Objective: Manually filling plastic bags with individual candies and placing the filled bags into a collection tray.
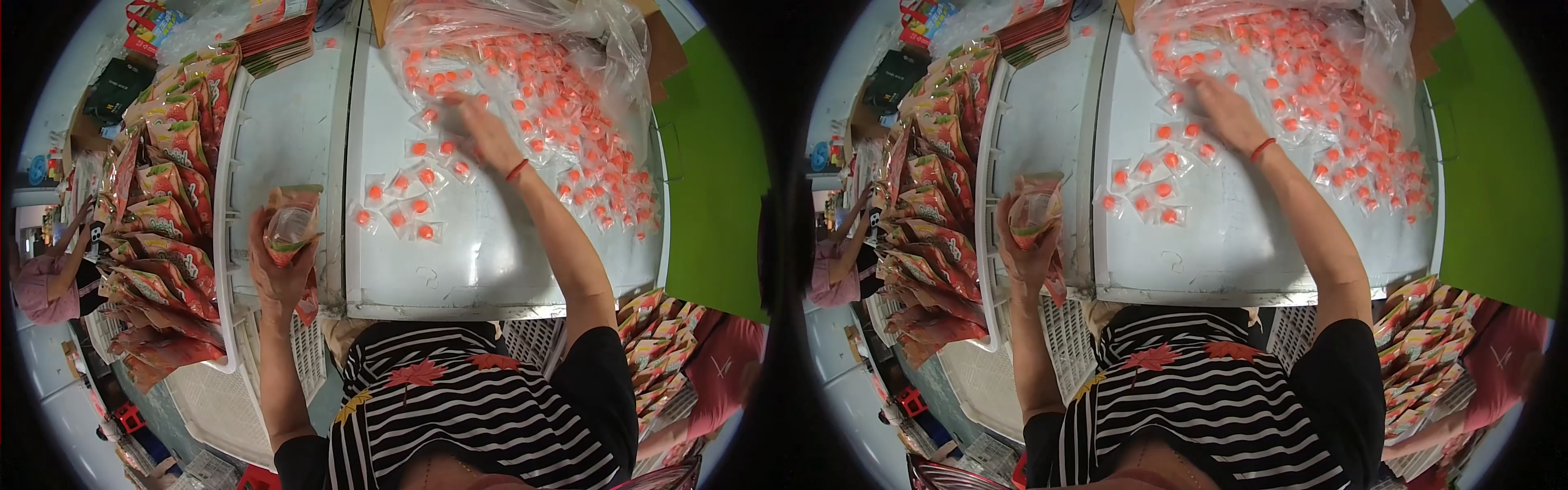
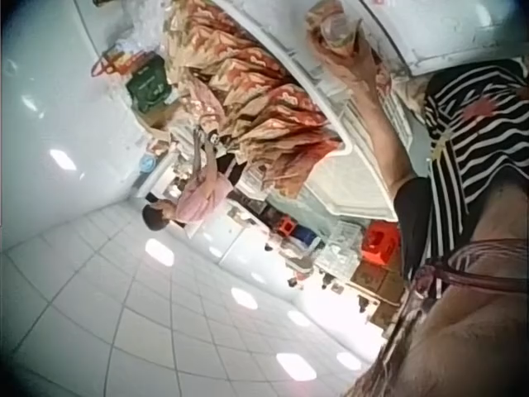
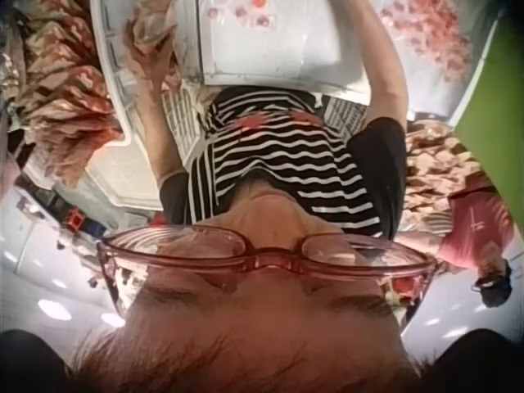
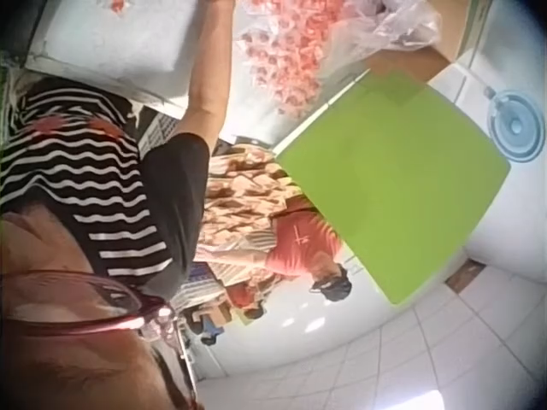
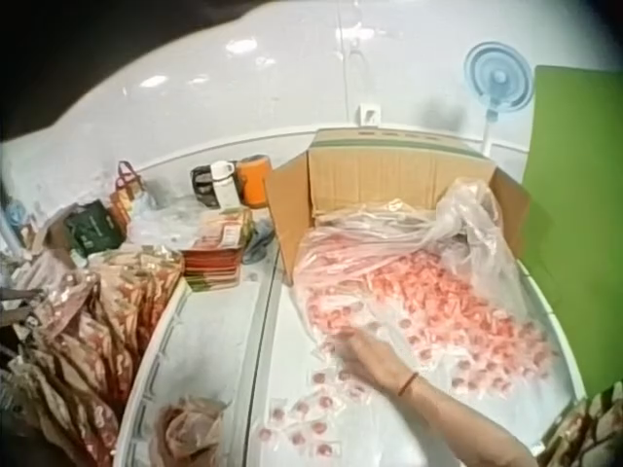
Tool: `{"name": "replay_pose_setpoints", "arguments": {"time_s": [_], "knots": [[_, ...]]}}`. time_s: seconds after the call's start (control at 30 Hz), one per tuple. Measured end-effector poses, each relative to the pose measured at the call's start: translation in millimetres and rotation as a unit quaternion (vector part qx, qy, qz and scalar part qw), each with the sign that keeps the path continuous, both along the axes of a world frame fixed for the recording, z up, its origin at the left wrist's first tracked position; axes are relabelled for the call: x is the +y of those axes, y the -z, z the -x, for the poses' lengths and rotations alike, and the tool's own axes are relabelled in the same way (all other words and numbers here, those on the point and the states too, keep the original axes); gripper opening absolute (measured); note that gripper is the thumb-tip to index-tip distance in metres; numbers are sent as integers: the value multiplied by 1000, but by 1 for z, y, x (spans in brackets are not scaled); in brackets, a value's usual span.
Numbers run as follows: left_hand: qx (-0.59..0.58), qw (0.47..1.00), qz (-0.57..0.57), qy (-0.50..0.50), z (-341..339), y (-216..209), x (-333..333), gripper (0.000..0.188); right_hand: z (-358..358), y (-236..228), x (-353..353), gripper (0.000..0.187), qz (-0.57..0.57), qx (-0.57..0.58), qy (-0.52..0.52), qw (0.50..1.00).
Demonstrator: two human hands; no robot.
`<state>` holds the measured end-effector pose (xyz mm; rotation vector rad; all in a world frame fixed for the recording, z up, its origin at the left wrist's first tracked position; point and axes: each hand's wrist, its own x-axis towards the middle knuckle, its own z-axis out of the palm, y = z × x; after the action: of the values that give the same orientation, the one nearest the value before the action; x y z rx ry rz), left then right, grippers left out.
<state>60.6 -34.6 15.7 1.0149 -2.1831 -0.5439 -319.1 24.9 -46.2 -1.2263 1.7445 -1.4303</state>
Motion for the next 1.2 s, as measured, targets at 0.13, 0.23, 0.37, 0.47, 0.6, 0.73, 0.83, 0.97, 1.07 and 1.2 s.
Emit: {"name": "replay_pose_setpoints", "arguments": {"time_s": [0.13, 0.23, 0.37, 0.47, 0.6, 0.73, 0.83, 0.97, 1.07, 1.2], "knots": [[3, 1000, 14, 8, 5, -3, -2, 84, -37, 7, -4, 39, 77, 338, -129, 929], [8, 999, 35, 9, 5, -1, -1, 84, -67, 10, 6, 38, 74, 385, -133, 910], [0, 999, 49, 8, 0, 3, -2, 85, -96, 3, 17, 35, 92, 339, -158, 923], [2, 1000, -4, 4, -4, 4, -1, 85, -68, -1, 2, 34, 150, 402, -88, 899], [7, 1000, -10, -1, -2, 5, -2, 85, -1, -1, -33, 33, 44, 419, 64, 905], [-2, 1000, -2, 2, 1, 4, -2, 85, 11, 14, -36, 33, -28, 515, 53, 855], [-2, 1000, -3, -4, -3, 6, -1, 85, 1, 17, -23, 35, -2, 495, 13, 869], [0, 1000, -3, 1, -7, 9, -5, 85, 11, -2, -9, 33, 70, 210, 82, 972], [11, 999, -31, -7, -4, 8, -6, 85, 36, -3, 0, 29, 48, 94, 170, 980], [-2, 1000, 5, -8, -4, 8, -5, 84, 26, -5, 7, 25, -3, 208, 149, 967]]}}
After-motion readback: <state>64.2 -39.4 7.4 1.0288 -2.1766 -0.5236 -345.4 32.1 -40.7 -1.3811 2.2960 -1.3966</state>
